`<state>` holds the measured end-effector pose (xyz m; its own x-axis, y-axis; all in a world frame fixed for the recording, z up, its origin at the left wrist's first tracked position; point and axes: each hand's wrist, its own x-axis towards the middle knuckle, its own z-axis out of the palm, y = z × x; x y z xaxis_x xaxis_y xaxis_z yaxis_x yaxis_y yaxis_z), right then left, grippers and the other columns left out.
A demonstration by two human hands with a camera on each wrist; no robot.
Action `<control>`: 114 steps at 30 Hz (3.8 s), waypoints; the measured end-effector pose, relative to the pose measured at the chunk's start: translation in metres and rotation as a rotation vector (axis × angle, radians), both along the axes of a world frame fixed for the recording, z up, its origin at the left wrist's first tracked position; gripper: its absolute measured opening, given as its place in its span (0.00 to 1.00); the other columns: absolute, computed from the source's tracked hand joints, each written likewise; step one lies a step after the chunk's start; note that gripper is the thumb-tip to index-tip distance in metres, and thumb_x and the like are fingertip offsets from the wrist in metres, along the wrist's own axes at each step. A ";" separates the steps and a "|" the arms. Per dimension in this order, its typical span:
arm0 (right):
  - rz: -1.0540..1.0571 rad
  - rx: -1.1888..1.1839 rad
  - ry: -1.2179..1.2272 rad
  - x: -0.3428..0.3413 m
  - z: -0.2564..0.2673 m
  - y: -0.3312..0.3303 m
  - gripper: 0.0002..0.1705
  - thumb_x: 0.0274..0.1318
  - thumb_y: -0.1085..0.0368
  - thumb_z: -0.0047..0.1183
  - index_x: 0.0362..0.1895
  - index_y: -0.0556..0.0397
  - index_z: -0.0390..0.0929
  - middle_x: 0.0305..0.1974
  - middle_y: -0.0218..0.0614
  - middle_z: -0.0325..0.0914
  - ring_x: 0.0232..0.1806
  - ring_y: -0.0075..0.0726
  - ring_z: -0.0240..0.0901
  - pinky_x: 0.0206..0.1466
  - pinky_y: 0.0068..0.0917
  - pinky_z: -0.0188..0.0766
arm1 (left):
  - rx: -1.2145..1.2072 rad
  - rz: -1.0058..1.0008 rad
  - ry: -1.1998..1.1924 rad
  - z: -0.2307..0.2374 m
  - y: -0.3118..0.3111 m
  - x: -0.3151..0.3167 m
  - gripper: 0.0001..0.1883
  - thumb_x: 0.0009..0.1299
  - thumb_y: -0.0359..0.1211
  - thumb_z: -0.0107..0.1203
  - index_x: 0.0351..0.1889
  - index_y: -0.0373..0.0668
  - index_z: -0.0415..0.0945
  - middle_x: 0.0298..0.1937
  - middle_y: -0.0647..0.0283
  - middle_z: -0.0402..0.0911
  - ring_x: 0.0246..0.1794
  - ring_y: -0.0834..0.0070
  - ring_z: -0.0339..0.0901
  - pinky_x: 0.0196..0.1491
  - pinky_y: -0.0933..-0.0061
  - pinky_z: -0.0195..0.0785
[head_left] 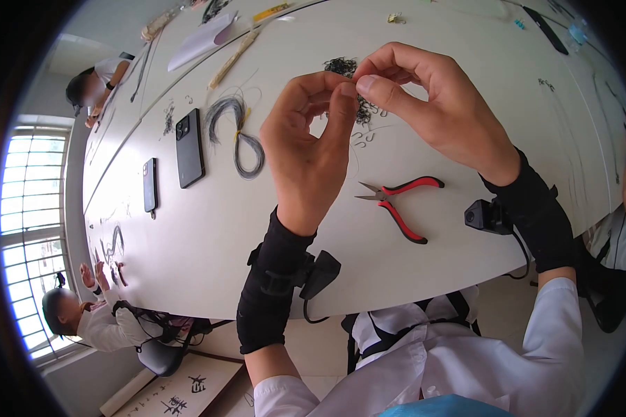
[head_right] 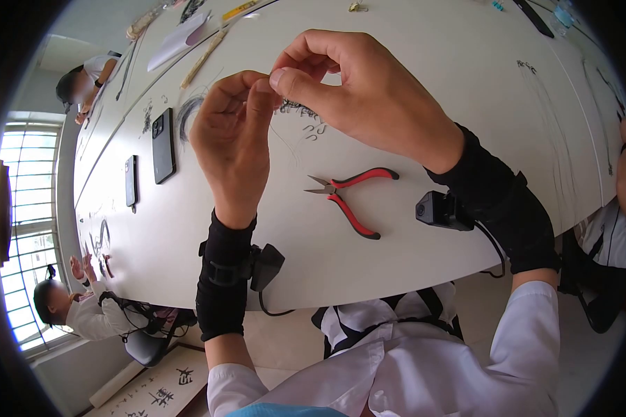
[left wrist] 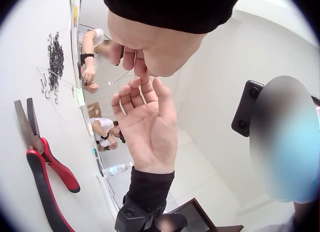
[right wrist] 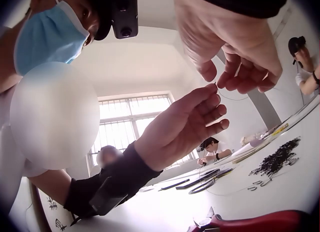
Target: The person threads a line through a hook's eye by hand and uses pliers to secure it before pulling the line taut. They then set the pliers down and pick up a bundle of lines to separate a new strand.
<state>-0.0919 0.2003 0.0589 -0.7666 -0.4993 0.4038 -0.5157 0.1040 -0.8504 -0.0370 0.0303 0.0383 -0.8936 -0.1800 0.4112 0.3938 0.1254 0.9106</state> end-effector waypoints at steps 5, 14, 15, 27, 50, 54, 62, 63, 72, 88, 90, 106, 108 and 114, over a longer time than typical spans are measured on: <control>-0.017 0.060 -0.022 -0.002 0.002 0.005 0.13 0.67 0.59 0.57 0.41 0.58 0.82 0.35 0.31 0.82 0.42 0.27 0.77 0.54 0.28 0.73 | 0.009 -0.027 -0.026 -0.001 0.001 -0.001 0.06 0.74 0.27 0.61 0.43 0.32 0.80 0.37 0.62 0.85 0.38 0.80 0.80 0.50 0.75 0.74; -0.047 0.179 -0.050 -0.004 0.002 0.007 0.11 0.66 0.62 0.57 0.40 0.58 0.82 0.33 0.29 0.81 0.40 0.24 0.75 0.48 0.25 0.73 | -0.535 0.132 0.290 0.006 -0.009 -0.009 0.09 0.63 0.23 0.66 0.41 0.40 0.83 0.38 0.60 0.84 0.39 0.64 0.82 0.45 0.70 0.74; -0.048 0.186 -0.047 -0.004 0.002 0.007 0.11 0.66 0.62 0.57 0.40 0.58 0.83 0.33 0.29 0.81 0.40 0.24 0.75 0.47 0.25 0.73 | -0.552 0.125 0.289 0.006 -0.010 -0.008 0.09 0.63 0.22 0.66 0.41 0.40 0.83 0.39 0.60 0.84 0.39 0.63 0.82 0.44 0.70 0.74; -0.047 0.249 -0.066 -0.003 0.005 0.009 0.11 0.66 0.62 0.58 0.39 0.59 0.83 0.31 0.29 0.81 0.37 0.23 0.74 0.47 0.25 0.73 | -0.632 0.161 0.344 0.006 -0.008 -0.007 0.09 0.61 0.21 0.66 0.38 0.40 0.83 0.38 0.59 0.84 0.38 0.61 0.82 0.40 0.67 0.75; -0.075 0.156 0.021 -0.003 -0.004 0.004 0.15 0.68 0.60 0.57 0.50 0.58 0.80 0.35 0.31 0.82 0.44 0.27 0.78 0.57 0.27 0.72 | -0.358 0.040 0.115 0.001 -0.011 -0.006 0.05 0.64 0.23 0.64 0.37 0.35 0.83 0.32 0.61 0.85 0.32 0.74 0.81 0.42 0.74 0.74; 0.116 -0.057 -0.255 0.000 -0.016 -0.002 0.25 0.72 0.58 0.53 0.67 0.58 0.69 0.42 0.36 0.83 0.51 0.32 0.79 0.64 0.30 0.70 | -0.030 -0.024 -0.120 0.013 -0.011 0.000 0.08 0.70 0.27 0.63 0.41 0.30 0.83 0.37 0.62 0.87 0.37 0.81 0.79 0.45 0.76 0.73; 0.226 0.047 -0.597 0.000 0.003 0.004 0.17 0.73 0.58 0.52 0.50 0.58 0.83 0.34 0.30 0.83 0.37 0.21 0.77 0.43 0.17 0.71 | 0.317 -0.139 -0.257 0.012 -0.023 -0.003 0.08 0.73 0.31 0.60 0.42 0.33 0.82 0.38 0.64 0.83 0.39 0.79 0.76 0.49 0.77 0.68; 0.182 0.054 -0.569 0.000 0.005 0.005 0.16 0.73 0.58 0.52 0.48 0.58 0.84 0.33 0.29 0.83 0.35 0.19 0.75 0.41 0.16 0.70 | 0.343 -0.170 -0.284 0.012 -0.025 -0.003 0.08 0.74 0.31 0.58 0.42 0.35 0.82 0.38 0.63 0.82 0.40 0.77 0.76 0.51 0.75 0.68; 0.038 0.089 -0.413 -0.006 -0.005 0.005 0.18 0.72 0.56 0.53 0.44 0.57 0.86 0.33 0.26 0.83 0.30 0.14 0.67 0.34 0.14 0.62 | 0.605 -0.390 -0.413 0.004 -0.036 -0.010 0.08 0.79 0.33 0.52 0.43 0.39 0.79 0.39 0.65 0.78 0.43 0.76 0.75 0.55 0.69 0.71; -0.131 0.497 -0.284 -0.006 -0.004 0.046 0.15 0.71 0.58 0.54 0.43 0.59 0.83 0.37 0.31 0.82 0.37 0.22 0.73 0.44 0.20 0.68 | 0.614 -0.259 -0.336 0.008 -0.040 -0.010 0.08 0.76 0.32 0.56 0.37 0.38 0.79 0.35 0.64 0.77 0.38 0.75 0.74 0.49 0.72 0.71; -0.293 0.480 0.098 0.002 -0.030 0.059 0.15 0.66 0.58 0.58 0.45 0.58 0.83 0.38 0.36 0.80 0.40 0.31 0.74 0.46 0.28 0.71 | 0.602 -0.238 -0.347 0.006 -0.040 -0.009 0.08 0.76 0.32 0.56 0.37 0.38 0.79 0.35 0.65 0.77 0.38 0.76 0.75 0.49 0.73 0.71; -0.053 0.901 0.539 0.107 -0.054 0.035 0.20 0.51 0.55 0.64 0.39 0.59 0.76 0.39 0.40 0.71 0.48 0.41 0.69 0.48 0.35 0.70 | 0.514 -0.295 -0.482 -0.045 -0.046 0.030 0.08 0.78 0.33 0.53 0.39 0.39 0.79 0.36 0.66 0.76 0.41 0.77 0.74 0.51 0.73 0.69; -0.064 0.888 0.490 0.107 -0.050 0.036 0.18 0.51 0.57 0.63 0.36 0.60 0.76 0.37 0.42 0.72 0.46 0.43 0.70 0.48 0.36 0.71 | 0.518 -0.294 -0.480 -0.044 -0.044 0.031 0.08 0.78 0.33 0.53 0.39 0.39 0.79 0.36 0.66 0.76 0.40 0.77 0.74 0.50 0.72 0.69; -0.160 0.380 0.190 0.093 -0.022 0.048 0.13 0.63 0.61 0.57 0.40 0.61 0.74 0.38 0.49 0.74 0.43 0.52 0.72 0.48 0.45 0.73 | 0.491 -0.278 -0.423 -0.030 -0.028 0.036 0.07 0.77 0.31 0.53 0.38 0.38 0.78 0.35 0.66 0.76 0.38 0.76 0.73 0.49 0.73 0.68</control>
